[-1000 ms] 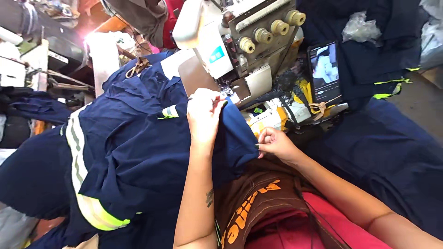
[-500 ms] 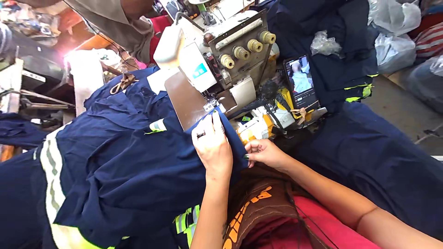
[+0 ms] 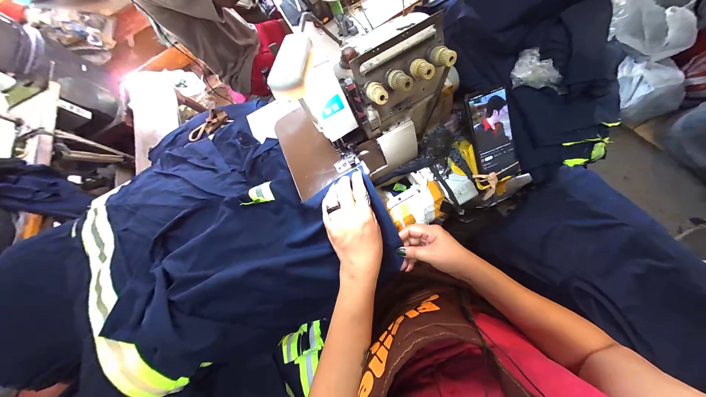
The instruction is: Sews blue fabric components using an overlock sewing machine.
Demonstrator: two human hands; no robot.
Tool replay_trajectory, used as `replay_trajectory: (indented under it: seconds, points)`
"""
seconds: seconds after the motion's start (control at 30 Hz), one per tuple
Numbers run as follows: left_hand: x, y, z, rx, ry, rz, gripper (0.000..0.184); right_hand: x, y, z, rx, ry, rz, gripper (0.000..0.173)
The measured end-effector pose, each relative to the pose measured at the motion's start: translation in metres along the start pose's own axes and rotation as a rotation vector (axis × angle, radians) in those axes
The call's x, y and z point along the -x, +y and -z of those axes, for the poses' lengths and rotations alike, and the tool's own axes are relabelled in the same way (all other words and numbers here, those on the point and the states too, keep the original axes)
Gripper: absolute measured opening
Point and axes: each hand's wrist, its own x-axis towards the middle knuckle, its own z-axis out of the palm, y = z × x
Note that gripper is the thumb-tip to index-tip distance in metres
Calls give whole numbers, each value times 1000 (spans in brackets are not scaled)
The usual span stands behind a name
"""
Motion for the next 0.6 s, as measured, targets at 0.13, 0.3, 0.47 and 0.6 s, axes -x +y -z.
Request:
replay_trajectory:
  seconds: [0.13,0.3,0.47,0.6]
  points:
    - [0,-2,1,8,18,-9,35,0,-1,0,8,-11,-10,16]
    - [3,-5,7,32,-2,10,35,2,-1,-2,15,-36,11,16]
    - [0,-2,0,-10,-5,-10,37,3,-6,-3,13,-23,48,15]
    - [-6,-2,-8,27,53,1,35,-1,-12,-3,-15,21,81,23]
